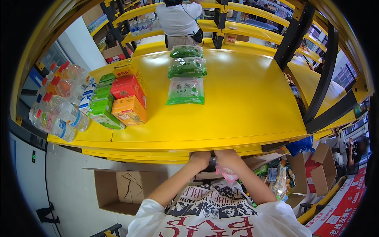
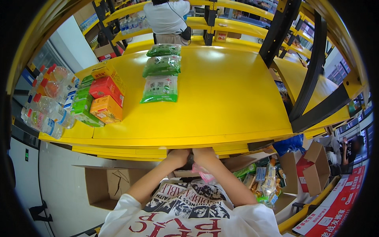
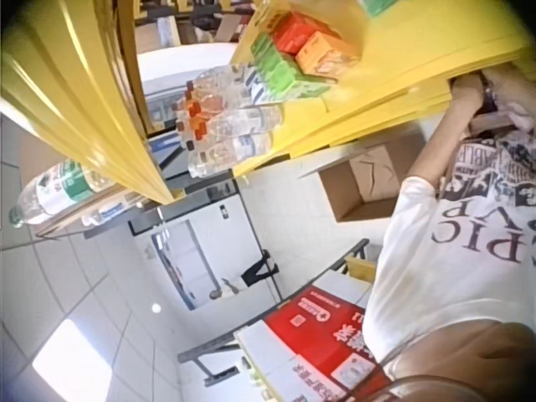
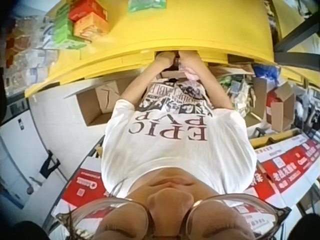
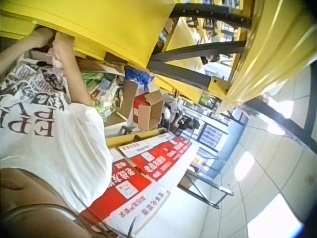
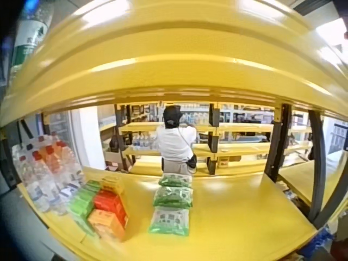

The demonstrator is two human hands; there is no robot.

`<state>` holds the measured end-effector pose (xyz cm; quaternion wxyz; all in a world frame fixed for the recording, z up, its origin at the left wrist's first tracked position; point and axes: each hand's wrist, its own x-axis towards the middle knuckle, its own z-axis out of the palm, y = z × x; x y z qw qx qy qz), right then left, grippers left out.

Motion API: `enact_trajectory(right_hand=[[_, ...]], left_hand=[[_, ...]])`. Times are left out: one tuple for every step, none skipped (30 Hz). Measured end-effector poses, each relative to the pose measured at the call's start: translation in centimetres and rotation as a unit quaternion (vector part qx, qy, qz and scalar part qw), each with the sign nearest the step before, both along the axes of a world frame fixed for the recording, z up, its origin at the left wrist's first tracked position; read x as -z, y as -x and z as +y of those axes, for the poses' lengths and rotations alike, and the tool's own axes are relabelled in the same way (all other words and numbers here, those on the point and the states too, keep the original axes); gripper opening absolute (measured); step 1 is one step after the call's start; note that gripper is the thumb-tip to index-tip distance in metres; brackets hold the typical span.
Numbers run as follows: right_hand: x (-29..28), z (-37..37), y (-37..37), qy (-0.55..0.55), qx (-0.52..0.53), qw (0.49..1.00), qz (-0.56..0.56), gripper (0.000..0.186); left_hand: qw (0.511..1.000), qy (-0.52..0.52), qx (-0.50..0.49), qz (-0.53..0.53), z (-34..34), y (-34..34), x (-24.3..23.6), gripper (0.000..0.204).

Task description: The person repeatedly wipes the surface of small green and white snack packages with a pink cloth, then places them in a neat stack on a yellow table. The person handles each package one at a time, wiping both sides before stacking.

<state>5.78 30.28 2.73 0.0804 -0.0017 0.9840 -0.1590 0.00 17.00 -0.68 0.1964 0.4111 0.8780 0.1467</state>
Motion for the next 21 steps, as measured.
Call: enact_trajectory(right_hand=[[2.1, -0.6, 0.5, -0.061, 0.010, 0.995, 0.072, 0.030], [3.4, -0.8, 1.4, -0.047, 0.016, 0.998, 0.049, 0.033], [4.2, -0.7, 2.0, -0.034, 0.028, 0.999, 0.024, 0.036], [5.8, -0.4, 2.7, -0.020, 0.039, 0.999, 0.001, 0.039], [7.6, 0.1, 3.1, 0.028, 0.058, 0.995, -0.080, 0.039], [8.0, 0.1, 3.7, 0.068, 0.079, 0.982, -0.160, 0.038], [8.3, 0.4, 4.3, 0.000, 0.029, 0.977, -0.213, 0.037], [8.6, 0.4, 4.6, -0.039, 0.001, 0.968, -0.246, 0.037], [8.2, -0.1, 5.0, -0.078, -0.037, 0.957, -0.278, 0.036], [7.0, -0.7, 4.9, -0.087, -0.047, 0.951, -0.292, 0.036], [6.3, -1.2, 4.8, -0.097, -0.057, 0.945, -0.306, 0.036], [6.2, -1.1, 4.7, -0.087, -0.061, 0.942, -0.317, 0.037], [6.0, -1.2, 4.7, -0.077, -0.066, 0.939, -0.328, 0.038], [5.8, -1.1, 4.6, -0.068, -0.072, 0.936, -0.338, 0.040], [6.9, -1.0, 4.4, -0.060, -0.035, 0.953, -0.296, 0.040], [8.3, -0.9, 4.2, -0.051, 0.004, 0.967, -0.251, 0.041], [9.6, -0.6, 4.0, -0.043, 0.043, 0.977, -0.204, 0.041], [9.3, -0.3, 4.0, -0.051, 0.001, 0.975, -0.214, 0.039], [8.2, -0.1, 3.9, -0.061, -0.044, 0.972, -0.222, 0.037], [6.9, 0.1, 3.7, -0.070, -0.089, 0.967, -0.229, 0.034], [5.6, 0.5, 3.2, -0.035, -0.090, 0.971, -0.219, 0.031]], left_hand=[[0.995, -0.041, -0.025, 0.086, 0.8, 0.3, 2.4, 0.028], [0.980, -0.081, -0.051, 0.173, 1.5, 0.6, 4.5, 0.030], [0.956, -0.122, -0.071, 0.256, 2.0, 0.5, 5.5, 0.033], [0.984, -0.027, 0.002, 0.178, 2.1, 0.8, 3.5, 0.034], [0.990, 0.069, 0.075, 0.097, 2.2, 1.5, 1.3, 0.035], [0.976, 0.163, 0.142, 0.016, 2.1, 2.4, -0.4, 0.036], [0.957, 0.208, 0.200, 0.013, 2.1, 3.1, -0.5, 0.037], [0.964, 0.200, 0.176, 0.014, 2.2, 3.0, 0.3, 0.038], [0.971, 0.191, 0.145, 0.011, 1.8, 3.0, 1.7, 0.038], [0.976, 0.182, 0.118, 0.010, 1.8, 2.8, 1.7, 0.039], [0.986, 0.140, 0.082, -0.021, 1.6, 2.6, 1.5, 0.039], [0.993, 0.098, 0.050, -0.050, 1.6, 2.2, -0.1, 0.040], [0.995, 0.055, 0.016, -0.079, 1.6, 2.0, -1.1, 0.041], [0.993, 0.084, 0.025, -0.077, 1.8, 1.9, -1.3, 0.042], [0.990, 0.114, 0.034, -0.078, 1.9, 1.9, -1.1, 0.044], [0.989, 0.119, 0.029, -0.084, 2.0, 2.0, -0.9, 0.044], [0.988, 0.123, 0.024, -0.089, 2.2, 2.0, -0.6, 0.045], [0.989, 0.102, 0.003, -0.104, 2.0, 2.2, 0.4, 0.046], [0.990, 0.103, 0.029, -0.092, 1.5, 2.5, 1.2, 0.046], [0.990, 0.102, 0.056, -0.079, 1.1, 2.8, 1.9, 0.047], [0.983, 0.122, 0.134, -0.041, 0.7, 3.2, 2.6, 0.047]])
